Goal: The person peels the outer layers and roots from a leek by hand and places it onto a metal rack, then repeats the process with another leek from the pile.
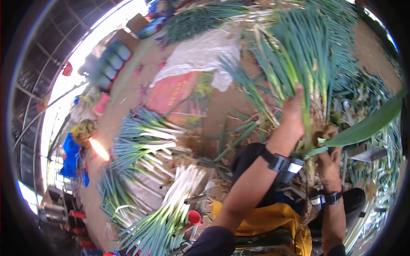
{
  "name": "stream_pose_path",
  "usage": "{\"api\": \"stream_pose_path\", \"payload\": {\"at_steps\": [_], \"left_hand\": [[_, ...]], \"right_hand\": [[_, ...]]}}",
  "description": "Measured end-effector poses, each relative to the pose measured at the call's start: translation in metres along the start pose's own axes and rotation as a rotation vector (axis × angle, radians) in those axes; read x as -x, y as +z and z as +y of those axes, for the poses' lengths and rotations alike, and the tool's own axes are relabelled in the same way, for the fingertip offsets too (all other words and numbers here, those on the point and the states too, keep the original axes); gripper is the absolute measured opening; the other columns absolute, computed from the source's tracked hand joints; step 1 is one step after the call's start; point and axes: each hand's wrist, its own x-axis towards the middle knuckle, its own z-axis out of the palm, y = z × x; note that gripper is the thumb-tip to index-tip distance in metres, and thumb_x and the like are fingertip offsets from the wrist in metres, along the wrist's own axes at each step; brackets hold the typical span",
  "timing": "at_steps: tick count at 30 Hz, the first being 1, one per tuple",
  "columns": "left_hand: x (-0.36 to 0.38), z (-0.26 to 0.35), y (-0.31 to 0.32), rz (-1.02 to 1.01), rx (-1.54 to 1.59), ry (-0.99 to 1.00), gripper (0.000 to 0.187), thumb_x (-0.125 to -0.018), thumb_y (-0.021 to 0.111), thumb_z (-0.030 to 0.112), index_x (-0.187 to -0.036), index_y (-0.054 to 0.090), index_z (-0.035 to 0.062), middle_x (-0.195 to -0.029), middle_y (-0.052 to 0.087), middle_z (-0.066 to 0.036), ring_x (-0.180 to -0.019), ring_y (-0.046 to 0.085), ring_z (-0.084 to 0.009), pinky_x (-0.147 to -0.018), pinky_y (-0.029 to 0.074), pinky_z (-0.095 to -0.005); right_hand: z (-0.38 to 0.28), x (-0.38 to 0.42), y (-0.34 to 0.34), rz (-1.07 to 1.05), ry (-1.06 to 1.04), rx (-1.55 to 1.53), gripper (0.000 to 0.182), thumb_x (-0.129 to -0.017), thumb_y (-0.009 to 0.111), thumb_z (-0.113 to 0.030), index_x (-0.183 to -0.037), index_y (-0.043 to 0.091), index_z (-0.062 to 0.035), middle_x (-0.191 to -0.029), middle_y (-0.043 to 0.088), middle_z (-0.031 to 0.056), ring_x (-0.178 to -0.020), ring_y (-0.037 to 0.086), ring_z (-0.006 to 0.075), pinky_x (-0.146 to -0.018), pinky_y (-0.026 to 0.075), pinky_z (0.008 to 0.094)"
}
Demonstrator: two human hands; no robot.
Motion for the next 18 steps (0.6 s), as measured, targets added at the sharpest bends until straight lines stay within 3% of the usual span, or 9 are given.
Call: {"api": "stream_pose_path", "payload": {"at_steps": [1,2,3,4,6,7,11,13,18], "left_hand": [[-0.001,-0.002,0.001,0.055,-0.045,0.043,0.037,-0.084,0.075,0.043,-0.091,0.06,0.0095,-0.067,0.057,0.0,-0.053,0.055,-0.0161,-0.047,0.046,-0.0308],[-0.003,-0.004,0.003,0.107,-0.087,0.08,0.037,-0.085,0.074,0.042,-0.09,0.061,0.0087,-0.067,0.058,0.0,-0.053,0.055,-0.0155,-0.046,0.045,-0.0304],[-0.003,-0.004,0.005,0.139,-0.086,0.096,0.042,-0.087,0.072,0.041,-0.102,0.058,0.0041,-0.074,0.062,-0.002,-0.054,0.056,-0.0146,-0.047,0.046,-0.031],[-0.003,-0.003,0.006,0.143,-0.089,0.107,0.042,-0.087,0.072,0.041,-0.102,0.058,0.0041,-0.074,0.062,-0.002,-0.054,0.056,-0.0146,-0.047,0.046,-0.031],[-0.004,-0.005,0.009,0.286,-0.073,0.053,0.035,-0.091,0.063,0.048,-0.09,0.056,0.0135,-0.067,0.056,-0.003,-0.047,0.049,-0.0169,-0.042,0.039,-0.0303],[-0.004,-0.003,0.006,0.25,-0.095,0.056,0.037,-0.092,0.062,0.05,-0.09,0.056,0.0133,-0.067,0.056,-0.003,-0.048,0.05,-0.0168,-0.042,0.038,-0.0304],[-0.003,-0.002,0.004,0.263,-0.143,0.055,0.037,-0.092,0.061,0.05,-0.09,0.056,0.013,-0.067,0.056,-0.004,-0.048,0.049,-0.0168,-0.043,0.038,-0.0307],[-0.012,-0.007,-0.005,0.275,-0.231,0.122,0.038,-0.094,0.059,0.049,-0.089,0.057,0.0117,-0.067,0.056,-0.004,-0.048,0.049,-0.0165,-0.042,0.038,-0.0312],[-0.027,-0.009,-0.014,0.303,-0.217,0.191,0.04,-0.094,0.059,0.049,-0.088,0.057,0.0098,-0.067,0.055,-0.005,-0.046,0.048,-0.0165,-0.04,0.037,-0.0318]], "right_hand": [[-0.004,-0.002,0.005,-0.067,0.007,-0.095,0.037,-0.089,0.062,-0.007,-0.123,0.048,-0.0051,-0.107,0.056,0.0033,-0.093,0.054,0.011,-0.084,0.046,0.0283],[0.0,0.002,0.014,0.14,0.044,-0.074,0.026,-0.092,0.063,-0.01,-0.115,0.051,-0.0077,-0.099,0.056,0.0014,-0.087,0.053,0.0099,-0.078,0.046,0.028],[0.011,0.002,0.008,0.091,0.05,-0.16,0.024,-0.093,0.063,-0.01,-0.113,0.051,-0.0082,-0.097,0.056,0.0008,-0.085,0.053,0.0103,-0.077,0.047,0.0279],[0.022,0.001,0.001,0.046,0.055,-0.243,0.022,-0.093,0.064,-0.01,-0.112,0.052,-0.0088,-0.095,0.056,0.0001,-0.083,0.054,0.0106,-0.075,0.048,0.0278],[0.027,0.005,0.007,0.091,0.051,-0.228,0.016,-0.095,0.063,-0.016,-0.106,0.053,-0.01,-0.091,0.053,-0.0019,-0.082,0.051,0.0096,-0.073,0.044,0.0269],[0.027,0.006,0.01,0.143,0.049,-0.208,0.014,-0.096,0.061,-0.021,-0.1,0.053,-0.0113,-0.088,0.05,-0.0039,-0.08,0.048,0.0087,-0.071,0.04,0.0259],[0.015,0.002,0.009,-0.012,0.065,-0.21,0.02,-0.098,0.059,-0.028,-0.089,0.052,-0.0115,-0.082,0.047,-0.0056,-0.073,0.044,0.008,-0.063,0.037,0.0257],[0.003,0.011,0.011,-0.01,0.095,-0.159,0.032,-0.094,0.063,-0.036,-0.083,0.051,-0.0086,-0.08,0.051,-0.0016,-0.072,0.046,0.0089,-0.063,0.039,0.0262],[0.01,0.047,0.0,0.133,0.069,0.042,0.034,-0.095,0.061,-0.038,-0.082,0.049,-0.0089,-0.079,0.046,-0.0019,-0.072,0.043,0.0086,-0.065,0.039,0.0255]]}}
